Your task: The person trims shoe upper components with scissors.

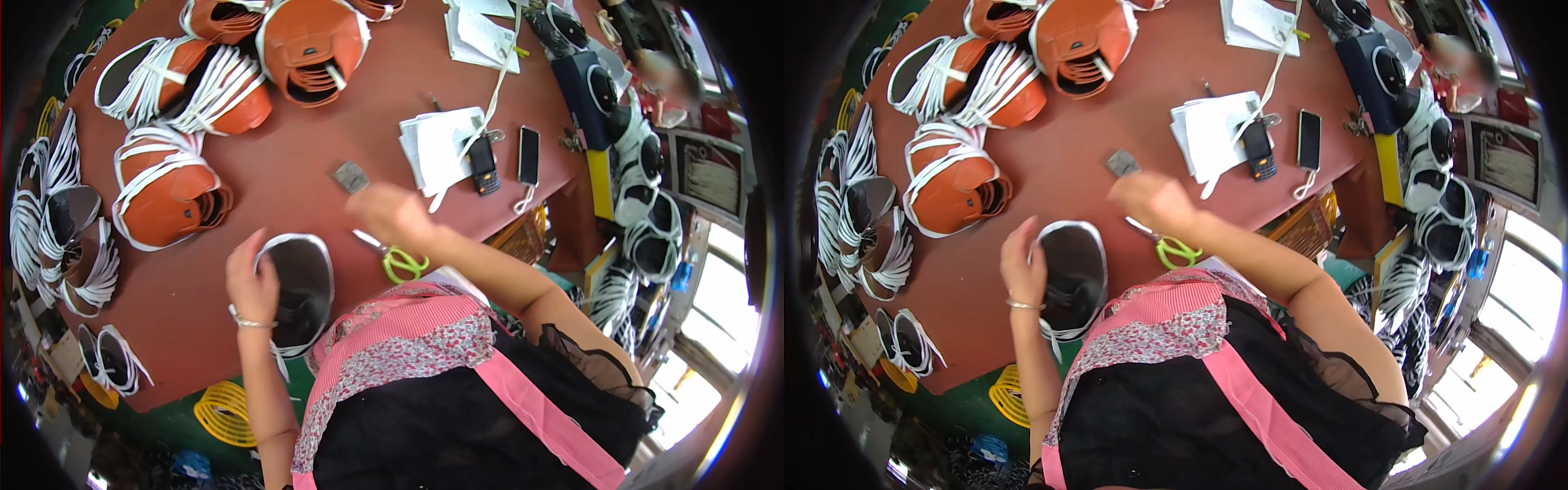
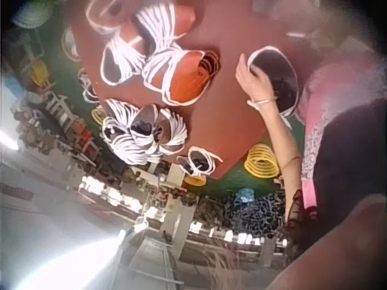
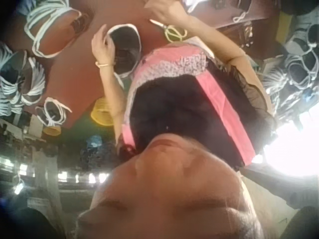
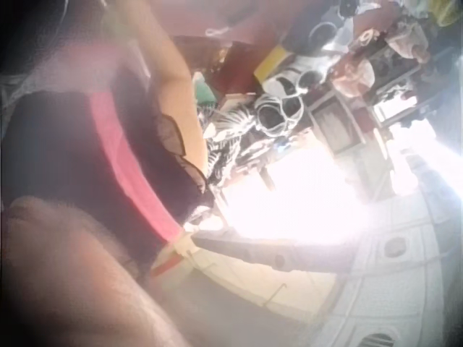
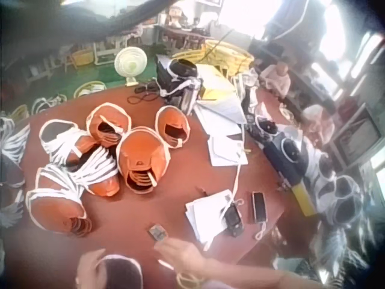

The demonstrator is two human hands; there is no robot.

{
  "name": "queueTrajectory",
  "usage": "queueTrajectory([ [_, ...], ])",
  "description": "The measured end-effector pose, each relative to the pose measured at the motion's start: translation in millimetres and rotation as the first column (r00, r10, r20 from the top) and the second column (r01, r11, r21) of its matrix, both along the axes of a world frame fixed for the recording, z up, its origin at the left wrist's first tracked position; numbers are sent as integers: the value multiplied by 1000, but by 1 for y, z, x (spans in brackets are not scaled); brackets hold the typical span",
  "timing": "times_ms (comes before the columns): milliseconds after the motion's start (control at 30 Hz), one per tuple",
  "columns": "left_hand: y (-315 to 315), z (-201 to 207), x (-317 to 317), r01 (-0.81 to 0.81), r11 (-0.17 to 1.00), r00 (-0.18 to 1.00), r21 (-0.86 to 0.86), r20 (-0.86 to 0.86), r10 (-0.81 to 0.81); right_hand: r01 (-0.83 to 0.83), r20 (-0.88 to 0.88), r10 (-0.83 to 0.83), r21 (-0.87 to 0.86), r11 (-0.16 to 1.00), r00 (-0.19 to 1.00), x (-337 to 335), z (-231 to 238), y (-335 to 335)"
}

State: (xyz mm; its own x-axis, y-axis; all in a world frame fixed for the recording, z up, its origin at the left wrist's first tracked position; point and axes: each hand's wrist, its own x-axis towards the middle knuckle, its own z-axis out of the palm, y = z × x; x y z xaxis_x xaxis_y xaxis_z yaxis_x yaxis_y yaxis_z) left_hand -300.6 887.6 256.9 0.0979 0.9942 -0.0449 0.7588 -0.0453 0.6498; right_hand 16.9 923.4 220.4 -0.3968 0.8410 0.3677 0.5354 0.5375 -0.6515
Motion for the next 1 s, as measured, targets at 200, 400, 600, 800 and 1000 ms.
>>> queueTrajectory([
  [200,26,-63,255,82,996,929,-33,363,-64,504,75,-501,-219,835,862,215,13,88],
  [400,38,-82,345,-69,991,971,-112,222,92,451,100,-456,-431,781,884,299,-9,99],
  [600,39,-65,376,-169,986,975,-10,147,169,302,89,-292,-413,859,952,277,-57,161],
  [800,41,-67,385,-144,989,988,32,62,142,318,349,-108,-628,710,931,241,-83,202],
  [1000,43,-70,394,-170,985,984,5,49,170,317,381,-83,-609,727,921,237,-81,206],
])
